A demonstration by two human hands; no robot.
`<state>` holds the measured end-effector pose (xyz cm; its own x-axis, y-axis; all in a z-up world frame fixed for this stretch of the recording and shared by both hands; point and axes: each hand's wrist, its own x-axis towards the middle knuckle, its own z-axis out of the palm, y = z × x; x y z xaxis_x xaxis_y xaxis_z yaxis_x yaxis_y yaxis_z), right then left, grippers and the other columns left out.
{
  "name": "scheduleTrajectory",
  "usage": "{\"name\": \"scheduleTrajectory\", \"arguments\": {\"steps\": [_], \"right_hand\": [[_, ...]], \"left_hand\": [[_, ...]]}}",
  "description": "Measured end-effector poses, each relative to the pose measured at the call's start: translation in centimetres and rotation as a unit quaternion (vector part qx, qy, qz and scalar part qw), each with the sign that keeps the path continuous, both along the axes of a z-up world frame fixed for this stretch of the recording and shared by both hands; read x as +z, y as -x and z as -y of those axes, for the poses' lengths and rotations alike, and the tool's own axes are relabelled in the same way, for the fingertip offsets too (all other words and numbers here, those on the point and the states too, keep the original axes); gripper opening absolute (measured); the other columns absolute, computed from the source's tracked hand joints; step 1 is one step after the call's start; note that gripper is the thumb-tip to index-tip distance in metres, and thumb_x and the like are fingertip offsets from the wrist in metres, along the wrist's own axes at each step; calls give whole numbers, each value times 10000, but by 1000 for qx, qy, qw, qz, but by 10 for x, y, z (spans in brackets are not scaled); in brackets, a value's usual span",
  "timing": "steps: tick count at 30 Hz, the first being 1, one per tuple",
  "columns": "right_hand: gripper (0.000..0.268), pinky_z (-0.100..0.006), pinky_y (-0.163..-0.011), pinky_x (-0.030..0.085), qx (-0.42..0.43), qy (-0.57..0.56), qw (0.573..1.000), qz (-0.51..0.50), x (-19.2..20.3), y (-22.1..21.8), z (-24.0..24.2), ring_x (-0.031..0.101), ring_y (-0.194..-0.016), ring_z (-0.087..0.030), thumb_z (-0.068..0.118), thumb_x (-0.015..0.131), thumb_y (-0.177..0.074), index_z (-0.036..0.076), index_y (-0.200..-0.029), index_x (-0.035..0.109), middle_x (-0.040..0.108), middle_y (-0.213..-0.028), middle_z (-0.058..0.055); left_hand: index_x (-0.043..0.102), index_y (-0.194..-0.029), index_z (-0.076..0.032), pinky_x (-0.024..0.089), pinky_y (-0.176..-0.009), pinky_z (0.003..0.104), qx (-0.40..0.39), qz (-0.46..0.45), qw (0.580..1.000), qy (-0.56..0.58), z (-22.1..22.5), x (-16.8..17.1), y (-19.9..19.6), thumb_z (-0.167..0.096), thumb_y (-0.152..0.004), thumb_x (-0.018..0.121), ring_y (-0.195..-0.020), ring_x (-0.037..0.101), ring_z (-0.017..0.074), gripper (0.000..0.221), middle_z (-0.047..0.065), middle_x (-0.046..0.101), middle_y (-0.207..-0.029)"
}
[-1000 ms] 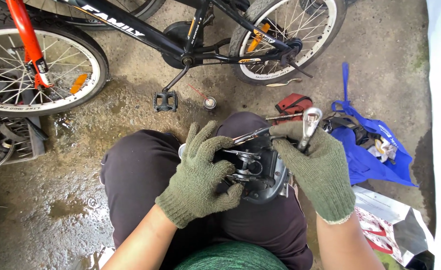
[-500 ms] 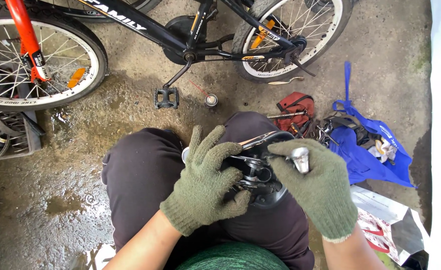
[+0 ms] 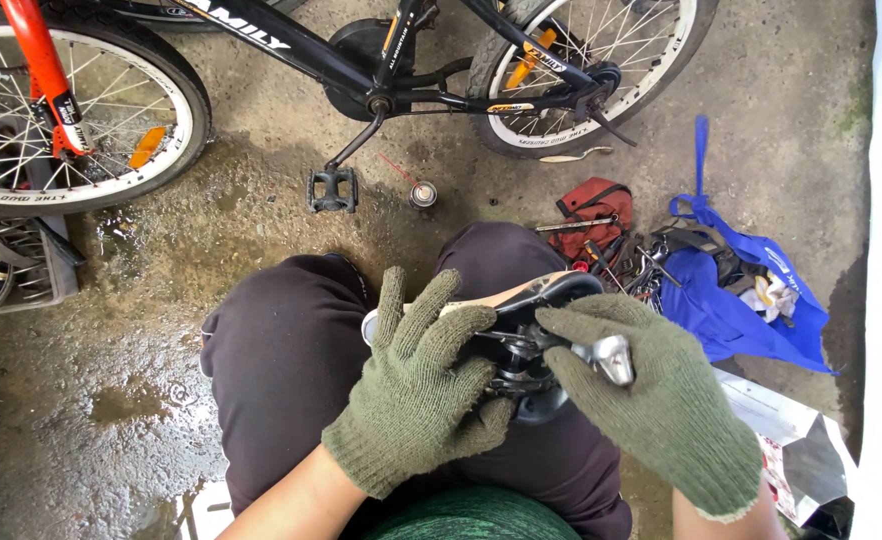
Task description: Tightening the bolts on a bicycle seat using a wrench while wearing gloves
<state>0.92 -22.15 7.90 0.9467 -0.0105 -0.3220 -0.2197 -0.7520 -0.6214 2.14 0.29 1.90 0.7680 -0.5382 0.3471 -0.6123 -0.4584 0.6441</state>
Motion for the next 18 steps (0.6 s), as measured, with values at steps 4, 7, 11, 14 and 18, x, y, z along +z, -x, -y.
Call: {"name": "scheduleTrajectory", "arguments": {"steps": [4,7,11,14,18], "right_hand": [[296,-285,-674,603,38,27,997,55,-1,3,0,754,-828,-185,160,777,-762,132,-1055,812,757,-1114,-65],[249,-279,-680,584,25,22,995,98,6,2,-10,741,-811,-180,106,769,-772,94,-1019,799,766,-1066,-67],[241,-305,-670,554,5,72,988,135,8,1,-22,704,-798,-195,82,769,-781,58,-1020,790,762,-1029,-81],[281,-345,-754,544,25,96,982,162,3,5,-21,682,-872,-230,86,782,-772,86,-1053,788,742,-1062,-68],[244,-332,-772,556,57,128,968,209,-10,13,-21,667,-915,-217,133,814,-798,96,-1033,758,737,-1044,-65]], "left_hand": [[694,-870,-107,177,-1179,747,7,6,1000,1,0,-4,4,-322,-797,776,-1358,486,461,241,128,571,-1323],[695,-846,-118,160,-1181,752,5,9,1000,-4,0,-6,6,-321,-798,773,-1373,474,453,222,113,570,-1339],[711,-853,-122,163,-1171,770,6,12,1000,-6,2,-6,7,-314,-809,764,-1374,466,437,204,116,568,-1338],[715,-856,-117,165,-1167,774,6,14,1000,-3,1,-9,7,-301,-794,778,-1373,475,446,204,120,581,-1342],[721,-845,-114,162,-1161,779,0,-4,1000,-2,2,-6,5,-307,-787,765,-1356,480,449,207,119,589,-1312]]}}
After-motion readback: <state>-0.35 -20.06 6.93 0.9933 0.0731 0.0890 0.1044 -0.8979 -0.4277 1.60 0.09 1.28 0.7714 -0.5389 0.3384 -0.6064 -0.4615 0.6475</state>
